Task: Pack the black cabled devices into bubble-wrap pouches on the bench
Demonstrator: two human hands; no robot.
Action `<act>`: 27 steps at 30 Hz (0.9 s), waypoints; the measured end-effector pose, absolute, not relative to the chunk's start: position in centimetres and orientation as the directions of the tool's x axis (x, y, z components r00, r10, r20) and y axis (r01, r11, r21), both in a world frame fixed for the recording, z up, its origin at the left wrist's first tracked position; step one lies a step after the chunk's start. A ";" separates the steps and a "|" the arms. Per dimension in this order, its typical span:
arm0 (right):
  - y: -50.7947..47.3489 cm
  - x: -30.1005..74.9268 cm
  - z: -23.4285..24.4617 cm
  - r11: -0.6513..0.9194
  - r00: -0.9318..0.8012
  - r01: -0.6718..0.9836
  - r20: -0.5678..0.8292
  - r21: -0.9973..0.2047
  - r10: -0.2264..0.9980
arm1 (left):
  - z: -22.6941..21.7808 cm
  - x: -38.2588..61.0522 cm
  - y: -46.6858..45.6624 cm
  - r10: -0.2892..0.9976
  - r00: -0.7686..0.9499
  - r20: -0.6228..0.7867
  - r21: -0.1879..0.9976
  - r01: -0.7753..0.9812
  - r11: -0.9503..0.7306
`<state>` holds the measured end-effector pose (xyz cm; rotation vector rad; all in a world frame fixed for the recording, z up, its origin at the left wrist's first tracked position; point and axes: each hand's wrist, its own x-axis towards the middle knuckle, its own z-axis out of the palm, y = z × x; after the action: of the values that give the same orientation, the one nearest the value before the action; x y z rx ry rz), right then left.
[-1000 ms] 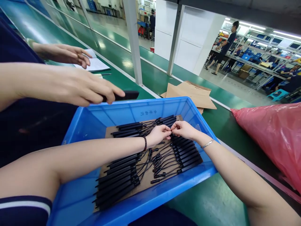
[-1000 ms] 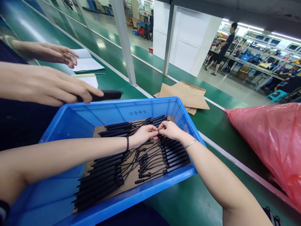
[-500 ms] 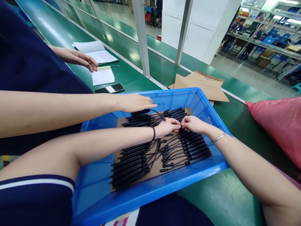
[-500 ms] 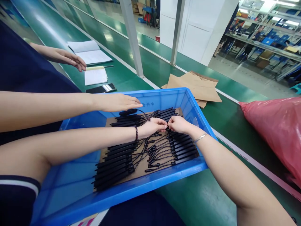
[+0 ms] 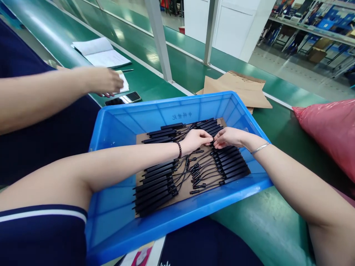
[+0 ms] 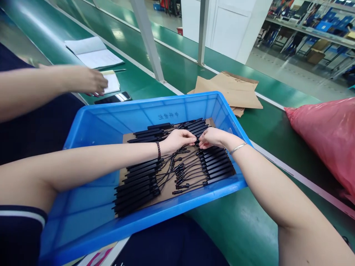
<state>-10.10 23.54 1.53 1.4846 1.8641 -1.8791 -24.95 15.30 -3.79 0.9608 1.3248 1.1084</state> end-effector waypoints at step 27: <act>23.8 -10.3 0.1 0.768 -0.671 0.635 -0.550 -0.082 0.496 | -3.5 -26.9 14.6 0.963 0.164 -0.212 0.242 0.964 -0.111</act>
<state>-10.34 23.77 0.05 0.8484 2.4518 -0.3649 -26.92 14.59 -3.53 2.1260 1.8437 -0.0029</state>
